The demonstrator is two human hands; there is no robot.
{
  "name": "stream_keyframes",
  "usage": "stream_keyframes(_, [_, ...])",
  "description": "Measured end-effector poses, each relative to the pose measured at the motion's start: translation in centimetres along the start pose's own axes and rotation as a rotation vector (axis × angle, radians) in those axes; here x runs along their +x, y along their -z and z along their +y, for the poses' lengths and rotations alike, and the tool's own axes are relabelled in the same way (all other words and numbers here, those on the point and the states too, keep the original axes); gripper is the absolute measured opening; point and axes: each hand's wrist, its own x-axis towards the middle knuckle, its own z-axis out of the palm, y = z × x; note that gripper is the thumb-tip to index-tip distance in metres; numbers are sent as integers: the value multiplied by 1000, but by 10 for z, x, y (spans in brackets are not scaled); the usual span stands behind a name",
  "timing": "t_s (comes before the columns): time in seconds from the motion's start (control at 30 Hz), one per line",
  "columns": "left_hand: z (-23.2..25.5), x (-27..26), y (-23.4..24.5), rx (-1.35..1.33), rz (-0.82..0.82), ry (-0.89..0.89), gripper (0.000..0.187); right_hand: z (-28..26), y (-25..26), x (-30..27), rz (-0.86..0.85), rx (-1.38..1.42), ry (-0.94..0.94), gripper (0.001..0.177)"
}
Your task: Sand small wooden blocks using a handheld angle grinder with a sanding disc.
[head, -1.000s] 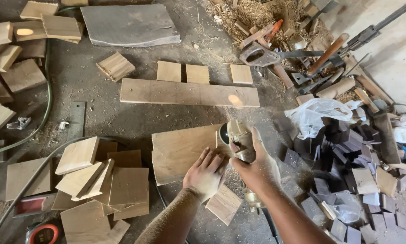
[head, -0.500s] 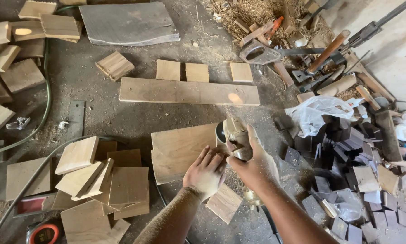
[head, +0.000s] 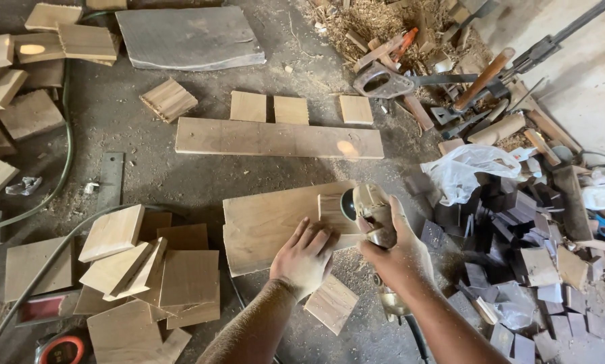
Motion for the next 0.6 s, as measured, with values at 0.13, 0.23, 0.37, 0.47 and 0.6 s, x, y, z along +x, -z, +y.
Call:
stream_keyframes(0.13, [2,-4,1,11,-19,10,24,12,7,1,35,13,-6,102])
stream_keyframes(0.23, [4,-7,1,5,-164,41,35,17,28,7,36,98,94,102])
stream_keyframes(0.37, [5,-12,3,-53,-349,61,53,23,60,-3,39,24,80,116])
stream_keyframes(0.47, [8,-7,2,-71,-346,130,47,7,93,-32,15,214,-69,114])
stream_keyframes(0.6, [10,-10,-5,6,-408,135,55,46,116,-47,4,420,-25,121])
